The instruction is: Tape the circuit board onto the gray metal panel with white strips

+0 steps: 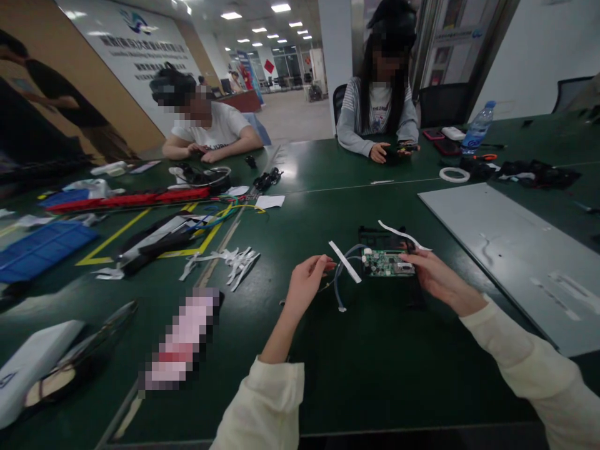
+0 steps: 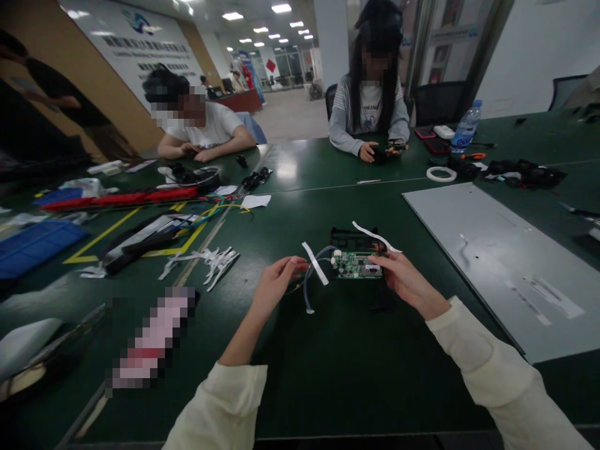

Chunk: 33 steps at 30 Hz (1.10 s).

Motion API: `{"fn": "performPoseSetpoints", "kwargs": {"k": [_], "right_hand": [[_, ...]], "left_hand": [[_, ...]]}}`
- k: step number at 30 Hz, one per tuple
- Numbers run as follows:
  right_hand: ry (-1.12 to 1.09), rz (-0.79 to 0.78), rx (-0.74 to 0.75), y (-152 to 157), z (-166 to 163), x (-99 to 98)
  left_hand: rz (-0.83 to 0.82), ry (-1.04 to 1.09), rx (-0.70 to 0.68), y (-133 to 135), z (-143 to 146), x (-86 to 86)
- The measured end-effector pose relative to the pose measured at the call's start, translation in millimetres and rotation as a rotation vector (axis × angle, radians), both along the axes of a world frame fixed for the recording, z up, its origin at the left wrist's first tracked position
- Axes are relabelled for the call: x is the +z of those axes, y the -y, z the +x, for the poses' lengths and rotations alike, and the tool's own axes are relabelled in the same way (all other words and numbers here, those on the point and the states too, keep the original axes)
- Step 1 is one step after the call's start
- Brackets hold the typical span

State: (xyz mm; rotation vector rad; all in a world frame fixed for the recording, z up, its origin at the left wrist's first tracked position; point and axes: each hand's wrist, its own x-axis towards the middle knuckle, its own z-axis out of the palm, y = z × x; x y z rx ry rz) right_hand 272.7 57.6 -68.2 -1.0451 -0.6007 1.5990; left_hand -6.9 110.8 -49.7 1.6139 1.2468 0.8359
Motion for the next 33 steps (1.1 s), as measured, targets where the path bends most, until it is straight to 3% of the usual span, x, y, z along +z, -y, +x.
{"fn": "performPoseSetpoints", "kwargs": {"k": [4,8,24,30,33], "right_hand": [[0.010,0.010,0.053,2.7,-5.5,-4.1],[0.024,0.015,0.093,5.8,-10.8,-4.6],[0.015,0.009,0.096,6.5,-14.8,-7.5],[0.034,0.004,0.103,7.4,-14.8,-3.6],[0.050,0.012,0.137,7.6,-13.6,-4.8]], "left_hand": [[-0.271,0.204,-0.054,3.1,2.3,3.4],[-0.389,0.271,-0.059,4.6,1.0,7.2],[-0.326,0.134,-0.044,4.1,-0.4,11.4],[-0.336,0.223,-0.028,3.9,0.8,10.4],[-0.231,0.301,0.046,-1.0,0.3,9.5]]}}
